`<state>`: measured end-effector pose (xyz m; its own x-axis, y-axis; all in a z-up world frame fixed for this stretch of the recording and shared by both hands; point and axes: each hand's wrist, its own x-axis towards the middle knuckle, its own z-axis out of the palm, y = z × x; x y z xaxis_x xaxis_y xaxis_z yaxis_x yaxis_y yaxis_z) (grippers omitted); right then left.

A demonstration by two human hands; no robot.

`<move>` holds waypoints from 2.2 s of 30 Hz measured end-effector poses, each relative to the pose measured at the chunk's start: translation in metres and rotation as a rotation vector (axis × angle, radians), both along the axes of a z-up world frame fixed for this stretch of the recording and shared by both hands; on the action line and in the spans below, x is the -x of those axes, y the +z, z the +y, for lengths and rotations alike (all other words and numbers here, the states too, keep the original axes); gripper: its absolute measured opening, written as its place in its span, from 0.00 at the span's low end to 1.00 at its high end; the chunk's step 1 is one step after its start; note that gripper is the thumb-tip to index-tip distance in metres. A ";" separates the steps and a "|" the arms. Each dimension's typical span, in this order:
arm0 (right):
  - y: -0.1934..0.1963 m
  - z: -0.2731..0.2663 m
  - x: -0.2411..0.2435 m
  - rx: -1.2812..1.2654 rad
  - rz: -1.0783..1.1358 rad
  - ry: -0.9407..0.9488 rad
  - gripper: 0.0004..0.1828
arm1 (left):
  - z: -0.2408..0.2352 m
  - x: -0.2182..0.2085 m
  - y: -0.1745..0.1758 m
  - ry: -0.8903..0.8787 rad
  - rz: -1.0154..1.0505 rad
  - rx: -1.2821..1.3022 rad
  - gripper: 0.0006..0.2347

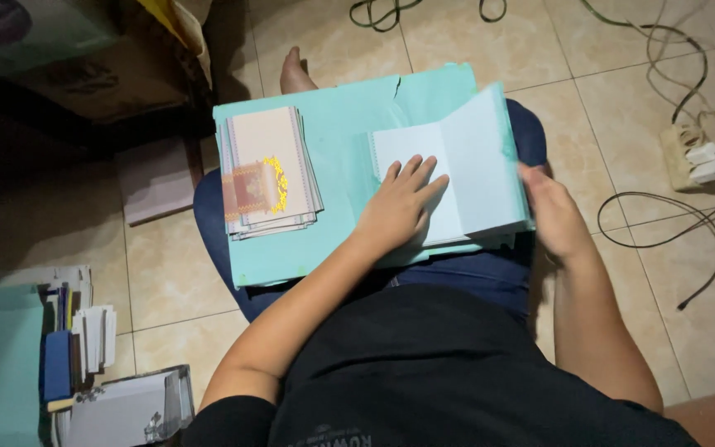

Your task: Folding paper invitations and placing them into folders while sitting on the floor.

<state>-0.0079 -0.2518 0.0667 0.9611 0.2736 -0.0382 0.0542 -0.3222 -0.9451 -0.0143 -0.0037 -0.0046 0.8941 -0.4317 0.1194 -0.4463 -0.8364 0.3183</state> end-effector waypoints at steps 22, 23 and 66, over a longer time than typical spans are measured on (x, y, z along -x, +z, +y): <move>-0.063 0.048 -0.003 0.462 -0.433 0.258 0.25 | -0.011 -0.053 -0.001 0.325 0.015 -0.026 0.23; -0.066 0.048 -0.004 0.444 -0.444 0.215 0.24 | -0.011 -0.052 -0.004 0.320 -0.028 -0.019 0.23; -0.054 0.055 -0.006 0.754 -0.340 0.360 0.30 | -0.011 -0.052 -0.010 0.351 -0.093 -0.012 0.23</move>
<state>-0.0017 -0.1968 0.0127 0.8144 0.5773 -0.0587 0.5094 -0.7598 -0.4039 0.0376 -0.0145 -0.0142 0.9736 -0.1021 0.2040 -0.1577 -0.9473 0.2787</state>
